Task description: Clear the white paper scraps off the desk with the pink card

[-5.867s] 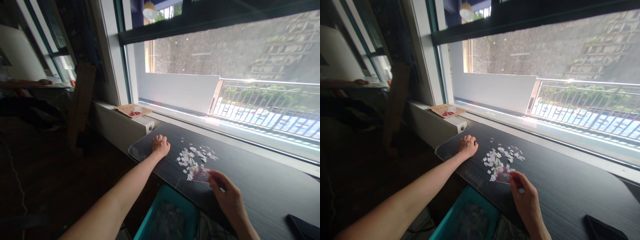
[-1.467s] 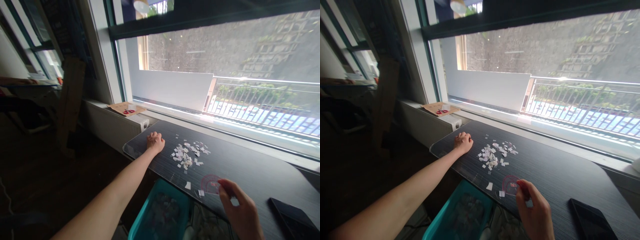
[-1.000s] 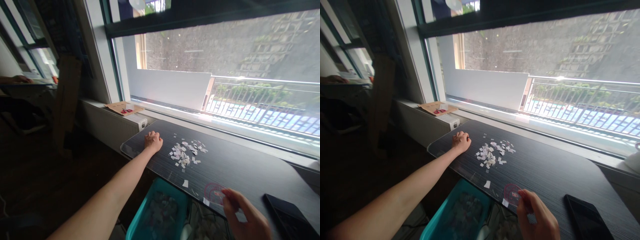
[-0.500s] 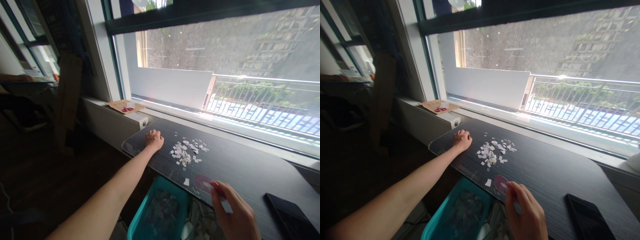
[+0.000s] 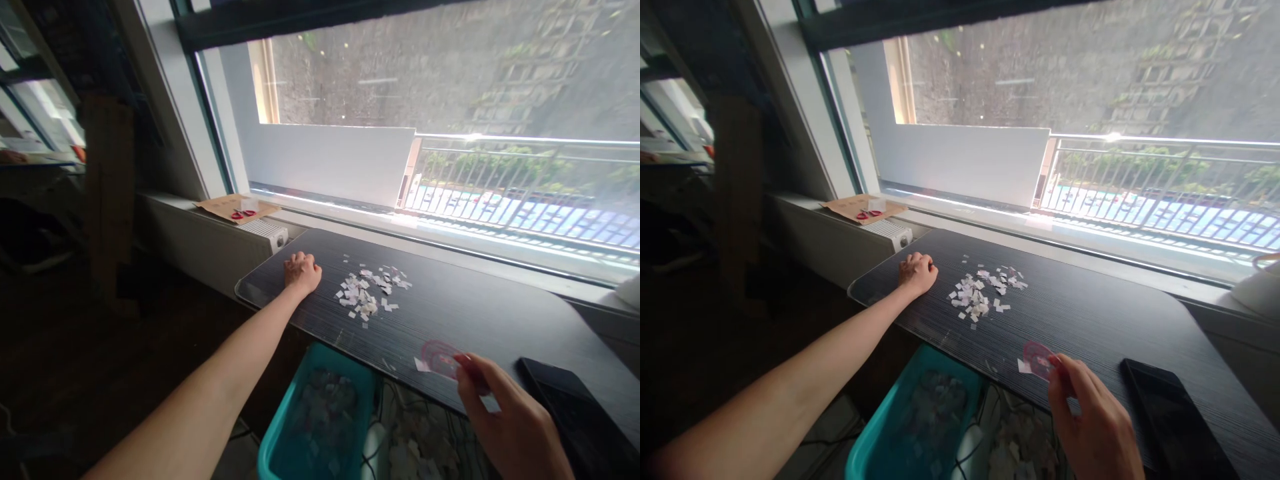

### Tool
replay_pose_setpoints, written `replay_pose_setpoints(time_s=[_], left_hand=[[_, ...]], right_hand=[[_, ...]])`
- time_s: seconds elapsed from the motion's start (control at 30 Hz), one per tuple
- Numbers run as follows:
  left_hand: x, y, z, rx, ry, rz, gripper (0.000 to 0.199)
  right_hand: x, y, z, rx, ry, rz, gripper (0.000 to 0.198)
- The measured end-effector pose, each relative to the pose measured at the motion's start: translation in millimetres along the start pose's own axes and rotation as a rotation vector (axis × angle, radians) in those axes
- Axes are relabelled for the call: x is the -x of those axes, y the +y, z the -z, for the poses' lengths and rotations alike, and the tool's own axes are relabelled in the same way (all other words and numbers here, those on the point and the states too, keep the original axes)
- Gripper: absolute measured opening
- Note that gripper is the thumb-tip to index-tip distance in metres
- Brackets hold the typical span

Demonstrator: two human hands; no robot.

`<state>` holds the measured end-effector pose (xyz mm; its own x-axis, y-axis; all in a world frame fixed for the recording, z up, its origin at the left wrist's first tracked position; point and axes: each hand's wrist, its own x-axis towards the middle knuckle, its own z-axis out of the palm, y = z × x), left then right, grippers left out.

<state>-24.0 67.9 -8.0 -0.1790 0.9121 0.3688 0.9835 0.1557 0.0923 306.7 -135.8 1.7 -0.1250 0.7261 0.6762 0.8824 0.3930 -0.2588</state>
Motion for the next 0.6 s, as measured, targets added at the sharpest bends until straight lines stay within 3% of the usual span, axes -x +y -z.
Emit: replay_pose_setpoints(time_s=[0.2, 0.37, 0.6], left_hand=[[-2.0, -0.3, 0.7, -0.007, -0.010, -0.007, 0.023], [-3.0, -0.5, 1.0, -0.004, -0.016, -0.002, 0.023], [-4.9, -2.9, -1.1, 0.022, -0.019, -0.005, 0.023]], right_hand=[[15.6, -12.5, 25.1, -0.039, 0.030, 0.053, 0.013], [13.7, -14.6, 20.5, -0.055, 0.030, -0.008, 0.012], [18.0, -16.2, 22.9, -0.082, 0.023, 0.010, 0.011]])
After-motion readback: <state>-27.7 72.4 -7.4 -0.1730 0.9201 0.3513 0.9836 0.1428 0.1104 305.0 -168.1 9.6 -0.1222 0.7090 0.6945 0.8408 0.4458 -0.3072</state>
